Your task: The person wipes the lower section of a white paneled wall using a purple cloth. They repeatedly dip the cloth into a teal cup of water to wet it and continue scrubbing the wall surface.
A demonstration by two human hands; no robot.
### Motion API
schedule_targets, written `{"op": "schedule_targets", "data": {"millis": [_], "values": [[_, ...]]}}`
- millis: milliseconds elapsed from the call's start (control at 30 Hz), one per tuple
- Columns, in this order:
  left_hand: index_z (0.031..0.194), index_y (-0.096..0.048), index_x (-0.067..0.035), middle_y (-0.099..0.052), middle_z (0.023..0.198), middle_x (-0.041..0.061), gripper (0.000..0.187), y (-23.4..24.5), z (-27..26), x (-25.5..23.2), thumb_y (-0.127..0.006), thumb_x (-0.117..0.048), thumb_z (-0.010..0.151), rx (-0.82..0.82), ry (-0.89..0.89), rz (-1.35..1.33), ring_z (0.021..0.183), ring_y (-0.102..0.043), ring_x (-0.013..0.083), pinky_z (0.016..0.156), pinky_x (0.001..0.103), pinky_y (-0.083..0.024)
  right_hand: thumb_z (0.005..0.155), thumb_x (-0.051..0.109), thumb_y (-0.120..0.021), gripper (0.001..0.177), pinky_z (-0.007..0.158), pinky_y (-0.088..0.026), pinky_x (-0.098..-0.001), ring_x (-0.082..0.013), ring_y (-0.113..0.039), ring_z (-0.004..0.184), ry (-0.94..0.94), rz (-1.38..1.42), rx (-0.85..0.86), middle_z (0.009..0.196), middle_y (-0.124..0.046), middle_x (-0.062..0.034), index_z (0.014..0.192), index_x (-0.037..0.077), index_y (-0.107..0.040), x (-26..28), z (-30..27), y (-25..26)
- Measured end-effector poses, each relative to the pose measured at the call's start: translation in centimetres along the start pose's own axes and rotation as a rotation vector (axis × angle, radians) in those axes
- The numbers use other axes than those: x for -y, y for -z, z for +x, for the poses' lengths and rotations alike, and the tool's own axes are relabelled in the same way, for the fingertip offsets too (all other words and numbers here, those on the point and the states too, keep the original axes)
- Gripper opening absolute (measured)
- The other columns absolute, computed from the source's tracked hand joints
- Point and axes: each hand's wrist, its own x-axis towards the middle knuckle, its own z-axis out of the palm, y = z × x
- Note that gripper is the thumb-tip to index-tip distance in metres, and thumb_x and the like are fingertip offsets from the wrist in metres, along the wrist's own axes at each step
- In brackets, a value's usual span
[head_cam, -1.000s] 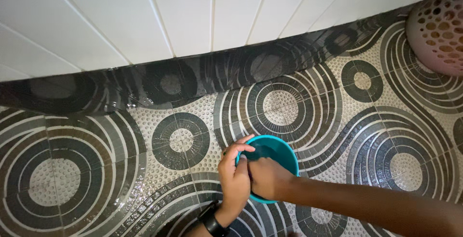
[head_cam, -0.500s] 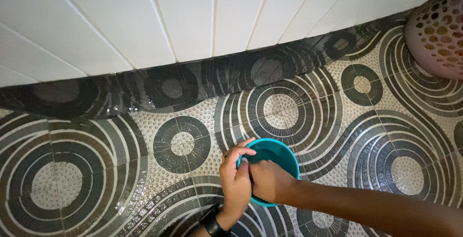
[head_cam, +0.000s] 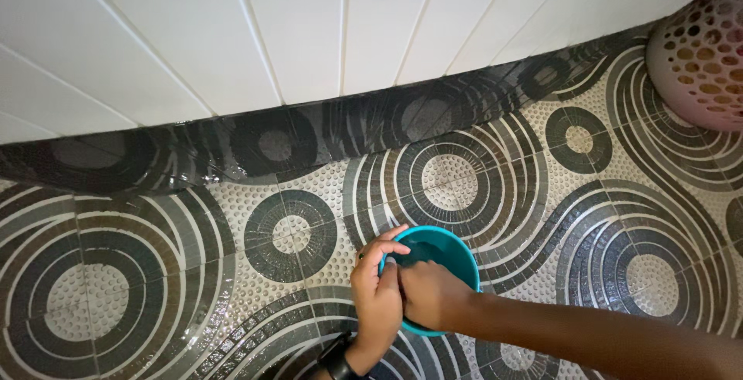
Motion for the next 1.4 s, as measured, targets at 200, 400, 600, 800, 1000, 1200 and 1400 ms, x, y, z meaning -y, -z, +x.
{"op": "schedule_targets", "data": {"millis": [200,400,600,800,1000,1200,1400], "values": [[0.092,-0.066,0.001,-0.073,0.128,0.016,0.026,0.1,0.0,0.2,-0.046,0.013,0.081,0.006,-0.011,-0.019,0.122,-0.067,0.0279,0.108,0.038,-0.045,0.080,0.014,-0.065,0.013,0.069,-0.056,-0.0531,-0.0411,-0.069,0.072,0.020,-0.006,-0.033,0.076,-0.071,-0.0224,0.079,0.002,-0.067,-0.1,0.1,-0.2],[0.091,-0.066,0.002,-0.072,0.129,0.017,0.026,0.0,0.0,0.4,-0.045,0.013,0.080,0.010,0.000,-0.026,0.123,-0.066,0.0281,0.109,0.038,-0.044,0.080,0.014,-0.064,0.013,0.066,-0.055,-0.0529,-0.0408,-0.069,0.070,0.014,-0.021,-0.024,0.075,-0.071,-0.0222,0.078,0.001,-0.066,0.0,0.1,-0.2],[0.091,-0.065,0.002,-0.073,0.129,0.017,0.025,0.1,0.1,0.2,-0.046,0.012,0.080,0.012,0.026,-0.035,0.123,-0.067,0.0278,0.109,0.038,-0.045,0.081,0.014,-0.063,0.014,0.066,-0.056,-0.0516,-0.0392,-0.070,0.069,0.004,0.039,0.022,0.075,-0.071,-0.0212,0.077,0.001,-0.066,0.1,0.1,0.2],[0.090,-0.065,0.002,-0.073,0.129,0.017,0.024,0.0,0.0,0.7,-0.046,0.012,0.081,0.002,0.014,-0.045,0.123,-0.067,0.0284,0.109,0.039,-0.044,0.081,0.015,-0.064,0.014,0.069,-0.057,-0.0522,-0.0403,-0.070,0.072,-0.039,-0.028,0.030,0.077,-0.071,-0.0216,0.079,0.002,-0.068,-0.1,0.3,-0.1],[0.099,-0.066,0.001,-0.072,0.130,0.017,0.028,0.0,-0.2,1.2,-0.047,0.011,0.081,0.001,0.025,-0.060,0.124,-0.066,0.0291,0.110,0.039,-0.043,0.079,0.017,-0.066,0.016,0.072,-0.056,-0.0548,-0.0427,-0.069,0.075,-0.009,-0.100,0.022,0.079,-0.071,-0.0223,0.081,0.001,-0.069,0.0,0.2,0.1],[0.125,-0.060,0.001,-0.056,0.140,0.022,0.046,2.3,1.7,-5.3,-0.060,0.001,0.080,0.107,-0.306,0.206,0.132,-0.051,0.0374,0.110,0.046,-0.035,0.088,0.027,-0.064,0.023,0.076,-0.056,-0.0544,-0.0429,-0.069,0.079,-0.005,-0.175,0.015,0.085,-0.072,-0.0221,0.096,0.005,-0.067,0.2,-0.6,1.8],[0.121,-0.067,-0.010,-0.063,0.141,0.008,0.037,7.1,9.3,-22.9,-0.064,-0.004,0.085,0.291,-1.001,0.713,0.136,-0.056,0.0325,0.116,0.050,-0.040,0.084,0.025,-0.067,0.037,0.080,-0.052,-0.0562,-0.0426,-0.068,0.091,0.121,-0.197,0.048,0.096,-0.070,-0.0196,0.119,0.017,-0.060,0.4,-1.8,4.8]]}}
